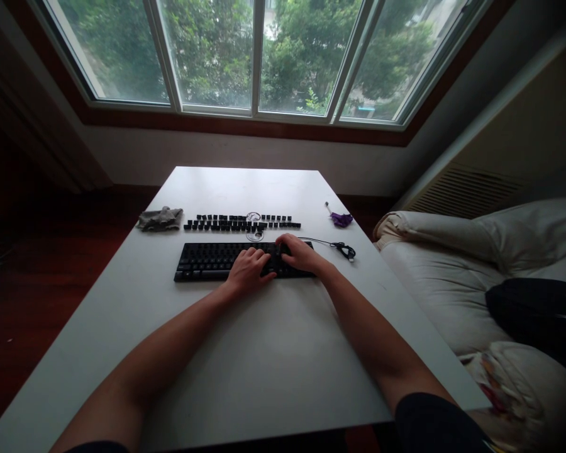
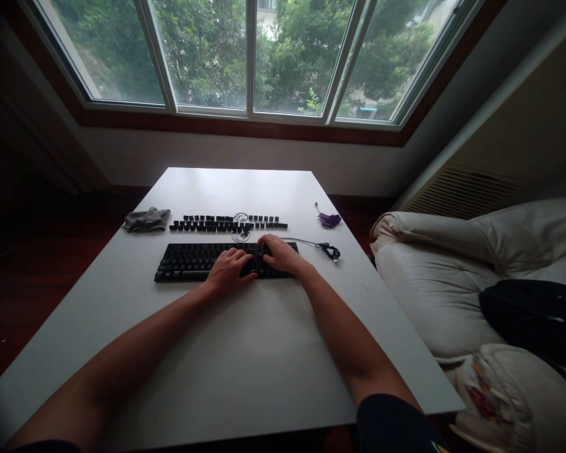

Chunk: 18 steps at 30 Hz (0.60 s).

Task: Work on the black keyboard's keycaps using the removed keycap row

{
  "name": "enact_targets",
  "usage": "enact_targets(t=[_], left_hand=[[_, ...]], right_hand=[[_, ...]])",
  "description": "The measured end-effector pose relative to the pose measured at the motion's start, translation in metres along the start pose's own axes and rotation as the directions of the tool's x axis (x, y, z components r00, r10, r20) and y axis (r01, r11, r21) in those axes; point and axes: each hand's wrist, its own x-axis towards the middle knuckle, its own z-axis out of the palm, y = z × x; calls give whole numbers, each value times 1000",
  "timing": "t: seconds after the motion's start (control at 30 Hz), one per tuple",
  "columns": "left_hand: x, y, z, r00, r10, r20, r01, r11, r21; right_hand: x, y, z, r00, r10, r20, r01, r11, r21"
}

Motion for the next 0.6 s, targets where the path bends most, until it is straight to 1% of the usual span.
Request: enact_targets(t=[0.1, 0.2, 0.27, 0.33, 0.4, 0.47, 0.53, 0.6], left_hand=[[0, 0, 1, 1000, -6, -3, 6, 1000, -2], [0, 0, 1, 1000, -10, -5, 10, 1000, -5], [0, 0, 1, 1000, -9, -7, 9, 1000, -9], [0, 0, 2, 1000, -6, -11, 6, 1000, -11], [0, 0, 2, 1000, -6, -14, 5, 1000, -13], [0, 0, 2, 1000, -8, -15, 8, 1000, -15], [0, -1, 3, 1000, -8, -13, 7, 1000, -15], [0, -1, 3, 1000, -6, -13, 5, 1000, -13]], right_hand=[[-1, 0, -4, 999, 38, 12, -39, 999, 15], [1, 1, -6, 996, 81, -46, -79, 996, 47], [3, 0, -7, 988, 100, -121, -81, 985, 150], [6, 0, -6, 971, 160, -178, -95, 939, 330], [8, 1, -6, 948, 262, -184, -130, 840, 527], [10, 2, -5, 918, 362, -163, -151, 698, 700], [11, 3, -5, 888, 437, -139, -136, 541, 830], [11, 3, -6, 864, 488, -128, -100, 414, 905]])
